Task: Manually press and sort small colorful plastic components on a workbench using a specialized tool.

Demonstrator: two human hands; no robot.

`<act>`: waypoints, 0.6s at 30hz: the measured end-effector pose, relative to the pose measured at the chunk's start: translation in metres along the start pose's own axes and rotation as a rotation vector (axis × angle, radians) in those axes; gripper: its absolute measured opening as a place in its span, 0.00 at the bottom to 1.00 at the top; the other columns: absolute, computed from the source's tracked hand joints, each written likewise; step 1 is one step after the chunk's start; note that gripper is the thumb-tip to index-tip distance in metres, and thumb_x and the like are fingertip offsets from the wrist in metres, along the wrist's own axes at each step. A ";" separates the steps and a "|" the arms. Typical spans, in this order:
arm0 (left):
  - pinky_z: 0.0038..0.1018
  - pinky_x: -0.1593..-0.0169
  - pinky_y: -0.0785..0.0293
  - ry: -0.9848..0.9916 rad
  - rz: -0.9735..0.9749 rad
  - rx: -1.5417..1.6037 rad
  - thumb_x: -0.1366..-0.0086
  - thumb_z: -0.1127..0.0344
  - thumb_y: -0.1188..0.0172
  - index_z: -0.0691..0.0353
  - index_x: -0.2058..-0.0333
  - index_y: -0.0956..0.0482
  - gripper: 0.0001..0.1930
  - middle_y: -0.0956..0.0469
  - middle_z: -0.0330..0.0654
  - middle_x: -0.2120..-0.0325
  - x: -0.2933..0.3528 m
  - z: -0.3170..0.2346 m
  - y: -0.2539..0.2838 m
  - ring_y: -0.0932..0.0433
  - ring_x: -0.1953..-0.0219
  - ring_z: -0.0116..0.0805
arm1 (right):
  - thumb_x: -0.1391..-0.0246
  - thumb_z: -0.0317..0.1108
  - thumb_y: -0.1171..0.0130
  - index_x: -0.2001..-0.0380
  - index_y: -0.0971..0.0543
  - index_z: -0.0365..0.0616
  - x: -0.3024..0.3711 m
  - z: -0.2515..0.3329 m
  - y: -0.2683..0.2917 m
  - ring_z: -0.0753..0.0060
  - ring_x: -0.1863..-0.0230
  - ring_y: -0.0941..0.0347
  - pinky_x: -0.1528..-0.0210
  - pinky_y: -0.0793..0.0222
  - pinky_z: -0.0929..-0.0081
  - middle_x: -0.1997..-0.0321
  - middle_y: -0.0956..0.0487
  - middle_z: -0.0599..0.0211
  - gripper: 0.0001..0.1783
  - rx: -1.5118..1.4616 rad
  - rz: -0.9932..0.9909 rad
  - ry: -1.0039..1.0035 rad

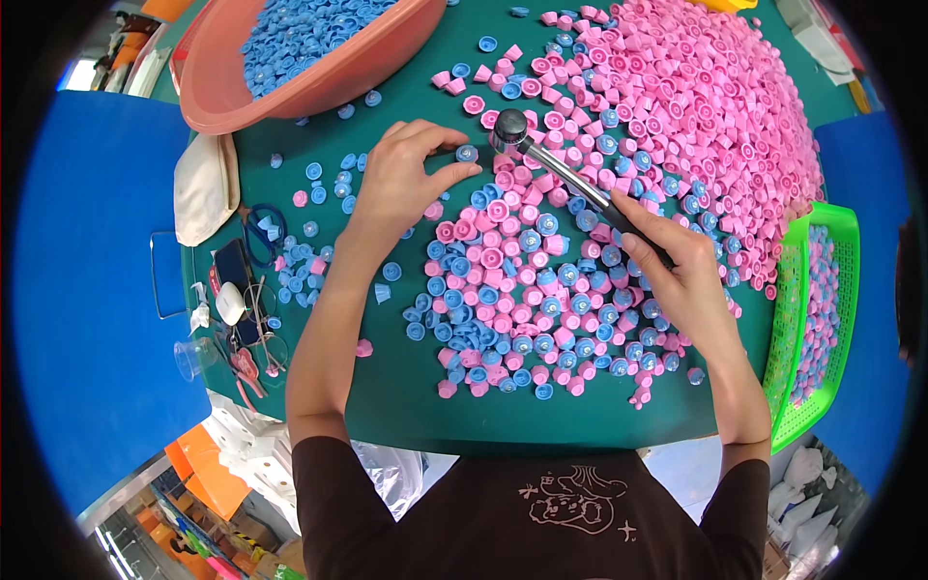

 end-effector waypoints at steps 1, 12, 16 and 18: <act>0.29 0.60 0.25 0.002 0.000 -0.001 0.48 0.65 0.27 0.63 0.62 0.16 0.15 0.18 0.40 0.66 0.001 -0.001 0.003 0.23 0.64 0.34 | 0.42 0.23 0.41 0.41 0.25 0.44 0.000 -0.001 -0.001 0.79 0.70 0.30 0.66 0.34 0.78 0.65 0.18 0.62 0.25 -0.001 -0.001 0.001; 0.28 0.65 0.27 0.253 -0.175 -0.070 0.44 0.69 0.31 0.63 0.65 0.16 0.08 0.18 0.42 0.71 0.051 0.019 0.069 0.24 0.71 0.33 | 0.44 0.21 0.42 0.39 0.26 0.52 -0.019 0.023 -0.021 0.67 0.76 0.32 0.72 0.35 0.70 0.77 0.29 0.62 0.28 0.261 0.015 0.191; 0.31 0.63 0.27 0.107 -0.121 -0.077 0.45 0.69 0.31 0.64 0.64 0.16 0.10 0.19 0.43 0.69 0.061 0.014 0.044 0.23 0.68 0.38 | 0.42 0.22 0.43 0.40 0.25 0.50 -0.017 0.029 -0.014 0.72 0.75 0.31 0.70 0.34 0.72 0.75 0.25 0.63 0.26 0.091 0.009 0.142; 0.35 0.60 0.27 0.095 -0.048 -0.093 0.46 0.69 0.31 0.64 0.64 0.17 0.11 0.21 0.43 0.68 0.063 0.012 0.032 0.23 0.64 0.43 | 0.41 0.23 0.44 0.40 0.25 0.47 -0.015 0.027 -0.003 0.80 0.73 0.33 0.69 0.36 0.76 0.70 0.21 0.66 0.24 -0.030 -0.088 0.140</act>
Point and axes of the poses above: each hand's wrist, its own x-axis away from the middle knuckle, its own y-axis out of the back of the hand, z = x × y, the point moved 6 cm from there along -x, towards the middle knuckle
